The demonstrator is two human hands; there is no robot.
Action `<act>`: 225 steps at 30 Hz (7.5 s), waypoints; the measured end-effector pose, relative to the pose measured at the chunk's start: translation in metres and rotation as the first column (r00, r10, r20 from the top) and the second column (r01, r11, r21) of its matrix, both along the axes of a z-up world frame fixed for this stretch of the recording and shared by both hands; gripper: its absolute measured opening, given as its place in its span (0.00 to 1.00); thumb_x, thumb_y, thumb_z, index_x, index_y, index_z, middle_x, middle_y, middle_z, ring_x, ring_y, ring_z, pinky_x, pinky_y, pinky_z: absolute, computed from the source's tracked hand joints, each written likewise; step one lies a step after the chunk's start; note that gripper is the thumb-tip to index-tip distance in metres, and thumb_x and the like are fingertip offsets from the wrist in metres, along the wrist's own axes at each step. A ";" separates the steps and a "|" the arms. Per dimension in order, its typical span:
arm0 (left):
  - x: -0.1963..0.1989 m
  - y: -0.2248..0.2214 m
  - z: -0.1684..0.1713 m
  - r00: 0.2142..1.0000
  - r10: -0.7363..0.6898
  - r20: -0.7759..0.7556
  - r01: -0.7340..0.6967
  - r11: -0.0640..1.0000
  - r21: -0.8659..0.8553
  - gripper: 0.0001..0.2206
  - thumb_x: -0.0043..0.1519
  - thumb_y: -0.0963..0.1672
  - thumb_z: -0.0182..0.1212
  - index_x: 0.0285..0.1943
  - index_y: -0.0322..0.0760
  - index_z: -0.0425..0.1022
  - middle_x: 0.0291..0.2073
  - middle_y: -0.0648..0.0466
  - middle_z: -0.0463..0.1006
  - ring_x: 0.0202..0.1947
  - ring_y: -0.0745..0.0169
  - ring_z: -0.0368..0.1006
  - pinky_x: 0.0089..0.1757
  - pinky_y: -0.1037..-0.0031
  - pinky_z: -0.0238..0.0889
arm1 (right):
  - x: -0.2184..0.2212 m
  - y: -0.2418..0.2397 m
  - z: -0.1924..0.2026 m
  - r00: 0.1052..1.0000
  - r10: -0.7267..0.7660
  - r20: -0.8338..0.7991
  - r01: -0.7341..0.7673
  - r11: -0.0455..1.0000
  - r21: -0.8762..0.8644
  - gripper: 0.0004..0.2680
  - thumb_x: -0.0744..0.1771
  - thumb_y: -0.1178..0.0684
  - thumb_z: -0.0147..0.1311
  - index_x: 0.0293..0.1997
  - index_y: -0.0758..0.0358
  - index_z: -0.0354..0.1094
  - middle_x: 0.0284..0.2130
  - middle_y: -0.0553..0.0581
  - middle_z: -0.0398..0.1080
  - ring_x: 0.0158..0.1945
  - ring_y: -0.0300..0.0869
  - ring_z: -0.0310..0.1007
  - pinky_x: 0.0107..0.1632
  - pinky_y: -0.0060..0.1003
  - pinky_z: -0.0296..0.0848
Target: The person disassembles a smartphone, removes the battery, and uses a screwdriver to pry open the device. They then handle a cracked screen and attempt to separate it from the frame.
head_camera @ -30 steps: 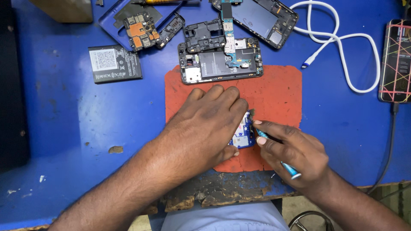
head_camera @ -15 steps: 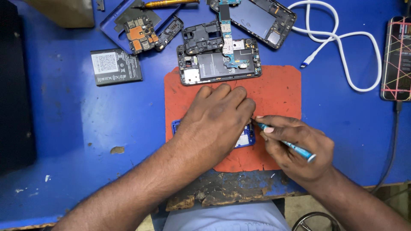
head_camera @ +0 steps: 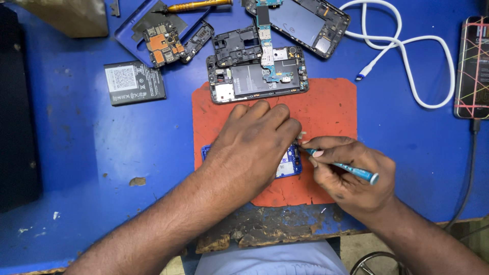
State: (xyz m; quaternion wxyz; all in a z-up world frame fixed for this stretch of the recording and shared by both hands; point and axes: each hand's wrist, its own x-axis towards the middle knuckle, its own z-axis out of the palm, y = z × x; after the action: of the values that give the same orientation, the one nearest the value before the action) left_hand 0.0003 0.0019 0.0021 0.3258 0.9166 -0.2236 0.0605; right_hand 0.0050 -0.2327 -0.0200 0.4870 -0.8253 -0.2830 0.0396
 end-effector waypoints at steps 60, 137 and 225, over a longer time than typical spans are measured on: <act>0.003 -0.008 0.001 0.991 -0.088 0.099 0.072 0.985 0.157 0.04 0.55 0.41 0.63 0.33 0.36 0.74 0.32 0.54 0.72 0.38 0.58 0.70 0.40 0.64 0.62 | 0.007 -0.001 -0.001 0.962 -0.081 -0.263 0.133 0.974 0.186 0.06 0.67 0.67 0.55 0.46 0.72 0.62 0.44 0.69 0.76 0.49 0.47 0.82 0.52 0.39 0.84; 0.040 0.120 0.004 0.752 0.494 0.436 -0.485 0.863 -0.141 0.15 0.57 0.31 0.55 0.51 0.30 0.75 0.43 0.44 0.77 0.44 0.41 0.75 0.45 0.56 0.68 | 0.011 -0.008 0.003 0.987 -0.101 0.128 0.098 0.995 0.034 0.07 0.69 0.63 0.59 0.46 0.70 0.62 0.40 0.69 0.77 0.47 0.45 0.81 0.43 0.31 0.82; 0.003 0.016 0.003 0.609 -0.616 -0.499 -0.329 0.376 -0.866 0.35 0.68 0.62 0.37 0.74 0.38 0.64 0.45 0.48 0.77 0.40 0.62 0.77 0.43 0.69 0.75 | 0.015 0.064 0.090 0.781 -0.097 0.617 0.212 0.970 -0.116 0.08 0.66 0.68 0.69 0.46 0.67 0.77 0.36 0.57 0.74 0.36 0.44 0.74 0.40 0.34 0.72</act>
State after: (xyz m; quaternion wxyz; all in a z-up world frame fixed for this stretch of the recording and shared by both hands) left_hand 0.0032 0.0183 0.0046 0.8368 0.4747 -0.0779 -0.2616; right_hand 0.0205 -0.1691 0.0702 0.2961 -0.8550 -0.3505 -0.2418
